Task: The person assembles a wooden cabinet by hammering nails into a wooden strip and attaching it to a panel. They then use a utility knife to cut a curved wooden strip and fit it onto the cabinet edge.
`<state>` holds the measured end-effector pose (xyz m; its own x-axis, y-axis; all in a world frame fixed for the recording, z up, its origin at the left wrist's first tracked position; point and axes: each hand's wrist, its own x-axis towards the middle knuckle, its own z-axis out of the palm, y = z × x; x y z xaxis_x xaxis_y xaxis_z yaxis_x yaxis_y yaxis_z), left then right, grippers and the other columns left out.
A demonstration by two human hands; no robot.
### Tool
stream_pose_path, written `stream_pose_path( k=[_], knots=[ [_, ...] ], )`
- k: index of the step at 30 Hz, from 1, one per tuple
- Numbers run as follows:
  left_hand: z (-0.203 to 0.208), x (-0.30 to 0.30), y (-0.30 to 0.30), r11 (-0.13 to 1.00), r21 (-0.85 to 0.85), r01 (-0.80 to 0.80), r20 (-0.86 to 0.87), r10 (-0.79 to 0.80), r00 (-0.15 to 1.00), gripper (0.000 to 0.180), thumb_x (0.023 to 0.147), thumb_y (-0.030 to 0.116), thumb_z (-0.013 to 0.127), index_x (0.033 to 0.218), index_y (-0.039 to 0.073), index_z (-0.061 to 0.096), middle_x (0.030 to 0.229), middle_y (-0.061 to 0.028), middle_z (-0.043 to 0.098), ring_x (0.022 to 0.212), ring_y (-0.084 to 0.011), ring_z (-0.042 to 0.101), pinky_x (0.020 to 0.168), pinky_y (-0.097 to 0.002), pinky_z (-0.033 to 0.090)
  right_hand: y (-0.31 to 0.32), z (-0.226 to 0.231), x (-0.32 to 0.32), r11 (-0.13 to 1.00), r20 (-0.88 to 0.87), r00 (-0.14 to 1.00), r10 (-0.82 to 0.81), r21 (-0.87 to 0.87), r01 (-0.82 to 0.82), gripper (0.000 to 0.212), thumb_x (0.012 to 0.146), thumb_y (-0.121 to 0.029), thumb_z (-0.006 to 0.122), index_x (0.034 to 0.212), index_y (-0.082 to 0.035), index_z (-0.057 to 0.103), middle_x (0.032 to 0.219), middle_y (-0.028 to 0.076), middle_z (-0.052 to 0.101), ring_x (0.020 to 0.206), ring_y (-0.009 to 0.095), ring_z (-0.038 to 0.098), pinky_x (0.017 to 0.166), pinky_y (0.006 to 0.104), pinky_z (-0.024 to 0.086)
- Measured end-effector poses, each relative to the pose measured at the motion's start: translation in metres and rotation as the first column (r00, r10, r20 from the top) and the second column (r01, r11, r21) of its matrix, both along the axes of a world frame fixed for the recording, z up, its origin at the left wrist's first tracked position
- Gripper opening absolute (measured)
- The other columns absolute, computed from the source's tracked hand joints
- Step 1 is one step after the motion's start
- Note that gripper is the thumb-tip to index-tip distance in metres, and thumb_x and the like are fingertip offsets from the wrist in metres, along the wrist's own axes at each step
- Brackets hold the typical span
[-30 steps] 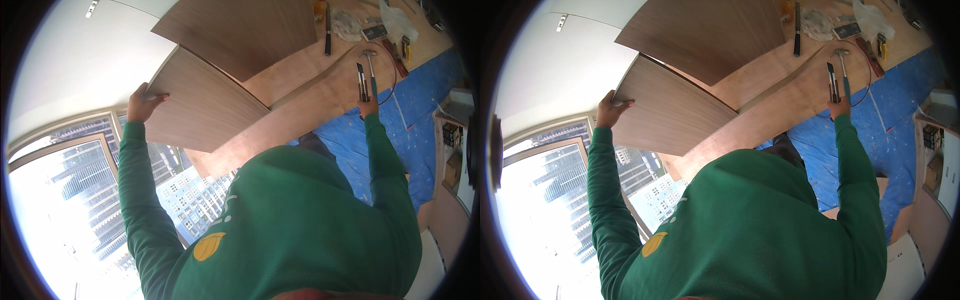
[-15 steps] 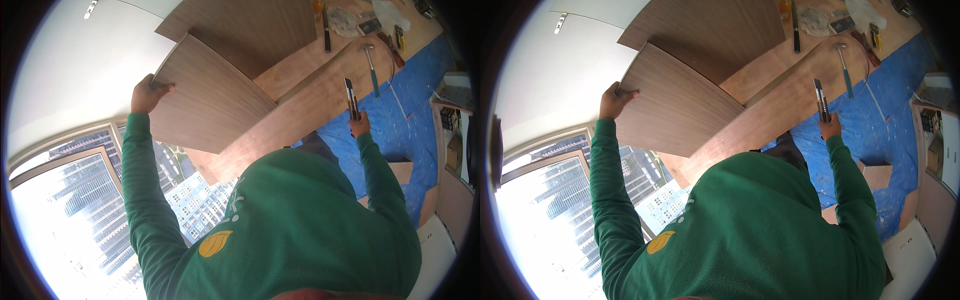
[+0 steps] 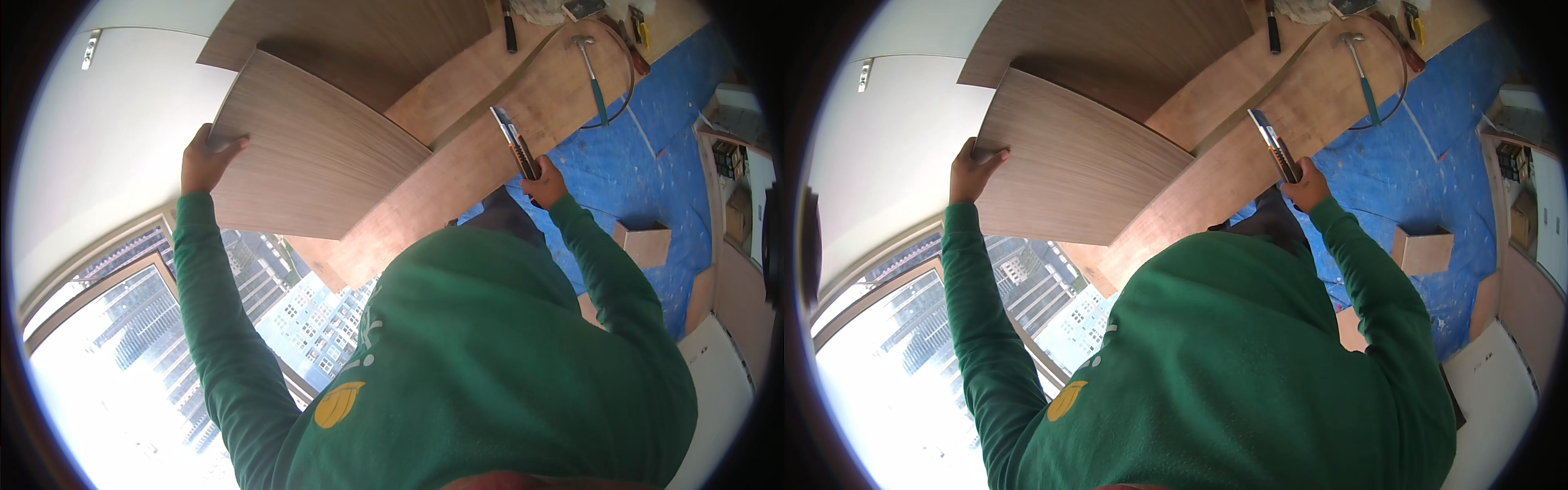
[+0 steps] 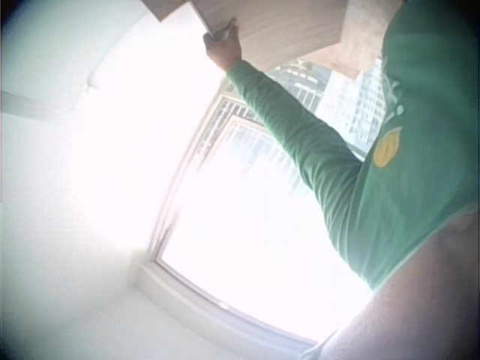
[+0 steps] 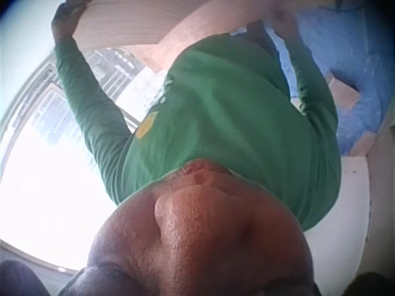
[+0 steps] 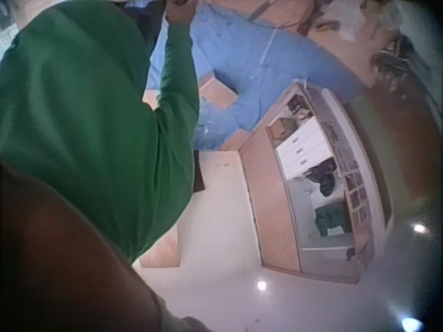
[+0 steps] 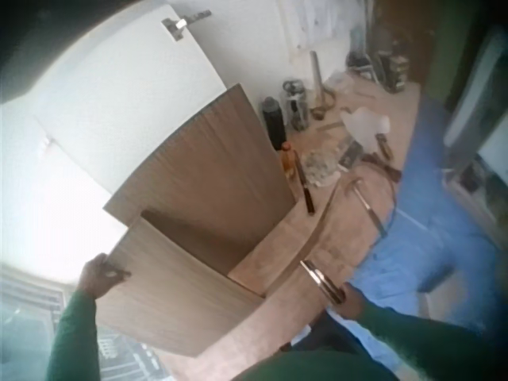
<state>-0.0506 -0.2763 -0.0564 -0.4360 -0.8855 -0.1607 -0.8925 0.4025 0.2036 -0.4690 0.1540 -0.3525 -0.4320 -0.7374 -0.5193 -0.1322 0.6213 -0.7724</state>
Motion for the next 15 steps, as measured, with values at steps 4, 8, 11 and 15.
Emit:
stream_pose_path(
  k=[4,8,11,15],
  knots=[
    [-0.004,0.001,-0.001,0.996,-0.073,0.06,0.064,-0.055,0.996,0.059,0.076,0.044,0.09,0.109,-0.001,0.069,0.098,-0.0189,0.077,0.093,-0.0317,0.076,0.083,-0.0413,0.058,-0.007,-0.006,0.016,0.979,-0.154,0.972,0.176,-0.077,-0.189,0.037,0.076,-0.014,0.073,0.103,-0.001,0.052,0.083,0.025,0.065,0.077,0.043,0.067,0.072,0.0497,0.052],
    [0.003,-0.007,0.005,0.996,-0.073,0.041,0.105,-0.033,0.994,0.055,0.076,0.043,0.09,0.103,0.0,0.068,0.096,-0.0178,0.077,0.09,-0.0321,0.076,0.082,-0.0417,0.058,-0.018,-0.01,0.038,0.967,-0.136,0.959,0.248,-0.028,-0.254,0.036,0.077,-0.011,0.071,0.106,-0.002,0.052,0.086,0.028,0.066,0.082,0.049,0.066,0.074,0.0521,0.052],
    [0.006,-0.01,0.011,0.998,-0.06,0.01,0.115,-0.003,0.993,0.051,0.075,0.04,0.091,0.1,0.001,0.069,0.095,-0.017,0.077,0.088,-0.0319,0.075,0.08,-0.0415,0.058,-0.023,-0.011,0.047,0.959,-0.112,0.953,0.283,0.015,-0.283,0.036,0.079,-0.009,0.069,0.11,-0.004,0.052,0.085,0.029,0.066,0.085,0.05,0.066,0.075,0.0534,0.051],
    [0.006,-0.01,0.009,1.0,-0.029,-0.012,0.051,0.014,0.999,0.049,0.074,0.037,0.092,0.098,0.001,0.069,0.094,-0.0166,0.077,0.086,-0.031,0.075,0.08,-0.0407,0.057,-0.024,-0.004,0.047,0.945,-0.062,0.943,0.328,0.045,-0.325,0.041,0.081,-0.012,0.07,0.117,-0.004,0.054,0.09,0.029,0.066,0.089,0.048,0.067,0.077,0.0514,0.051]
  ],
)
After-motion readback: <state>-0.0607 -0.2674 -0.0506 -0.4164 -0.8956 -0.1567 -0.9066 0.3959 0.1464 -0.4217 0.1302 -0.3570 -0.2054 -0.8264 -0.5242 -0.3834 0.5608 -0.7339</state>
